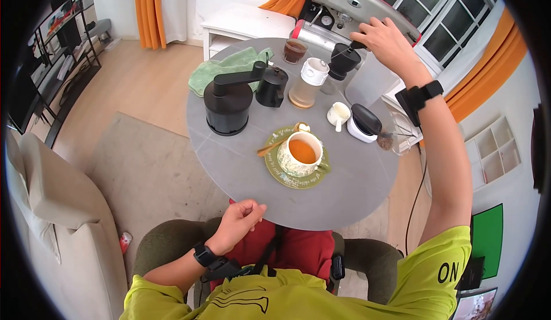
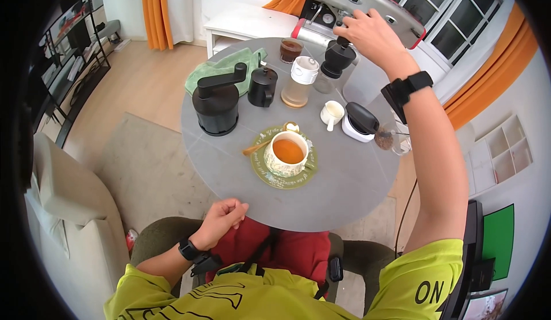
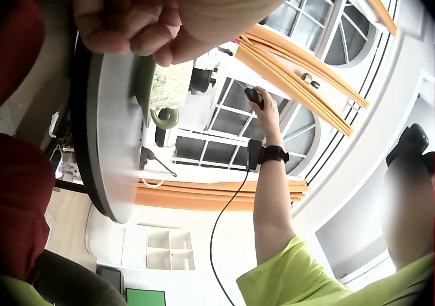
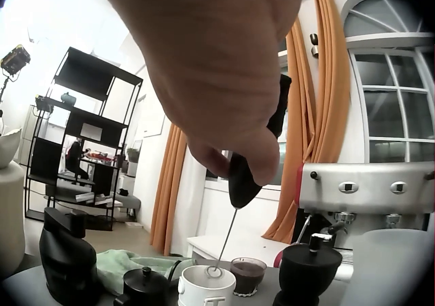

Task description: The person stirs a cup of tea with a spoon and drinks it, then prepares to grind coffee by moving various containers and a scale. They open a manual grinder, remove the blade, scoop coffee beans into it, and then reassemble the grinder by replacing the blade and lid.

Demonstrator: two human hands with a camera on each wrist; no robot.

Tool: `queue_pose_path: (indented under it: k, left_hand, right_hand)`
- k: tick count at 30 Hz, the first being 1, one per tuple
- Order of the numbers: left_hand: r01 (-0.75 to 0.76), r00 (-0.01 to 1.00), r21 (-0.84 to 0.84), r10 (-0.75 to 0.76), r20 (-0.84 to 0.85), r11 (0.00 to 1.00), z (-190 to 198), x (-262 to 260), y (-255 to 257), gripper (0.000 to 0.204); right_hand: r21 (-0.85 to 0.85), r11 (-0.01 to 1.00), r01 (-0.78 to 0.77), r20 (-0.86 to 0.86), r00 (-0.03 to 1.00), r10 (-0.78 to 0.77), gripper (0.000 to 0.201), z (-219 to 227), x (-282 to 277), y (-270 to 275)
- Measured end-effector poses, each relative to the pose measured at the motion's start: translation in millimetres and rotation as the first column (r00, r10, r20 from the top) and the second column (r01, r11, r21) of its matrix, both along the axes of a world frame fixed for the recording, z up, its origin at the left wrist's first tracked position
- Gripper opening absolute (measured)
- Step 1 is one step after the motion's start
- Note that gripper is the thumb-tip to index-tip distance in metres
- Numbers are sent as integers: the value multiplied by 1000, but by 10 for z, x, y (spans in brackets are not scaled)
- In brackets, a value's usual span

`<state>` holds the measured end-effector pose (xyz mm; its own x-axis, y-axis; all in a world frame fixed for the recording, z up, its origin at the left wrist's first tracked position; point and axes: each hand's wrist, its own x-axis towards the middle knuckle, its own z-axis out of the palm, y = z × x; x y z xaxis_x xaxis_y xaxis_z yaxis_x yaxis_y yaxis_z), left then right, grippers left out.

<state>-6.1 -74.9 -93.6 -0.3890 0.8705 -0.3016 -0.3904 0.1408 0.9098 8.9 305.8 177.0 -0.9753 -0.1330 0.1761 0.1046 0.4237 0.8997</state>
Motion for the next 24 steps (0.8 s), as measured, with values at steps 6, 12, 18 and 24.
queue_pose_path:
  k: [6,12,18,24]
  left_hand:
    - [14,1000,41,-14,13,999,-1,-1,-3,29]
    - [23,1000,27,-23,13,999,5,6,-7,29]
    - [22,1000,31,-23,14,999,-2,8,-10,28]
    - [30,1000,22,-30,9,999,4,4,-6,28]
  right_hand:
    - [21,999,-25,25,999,25,24,-5,-280,-54]
    - [1,1000,-22,89,996,22,27,-69,-406,-118]
    - [-39,999,-16,73,997,19,27,-108,-403,-80]
    - [-65,996,59,26,998,-57,32,9,-217,0]
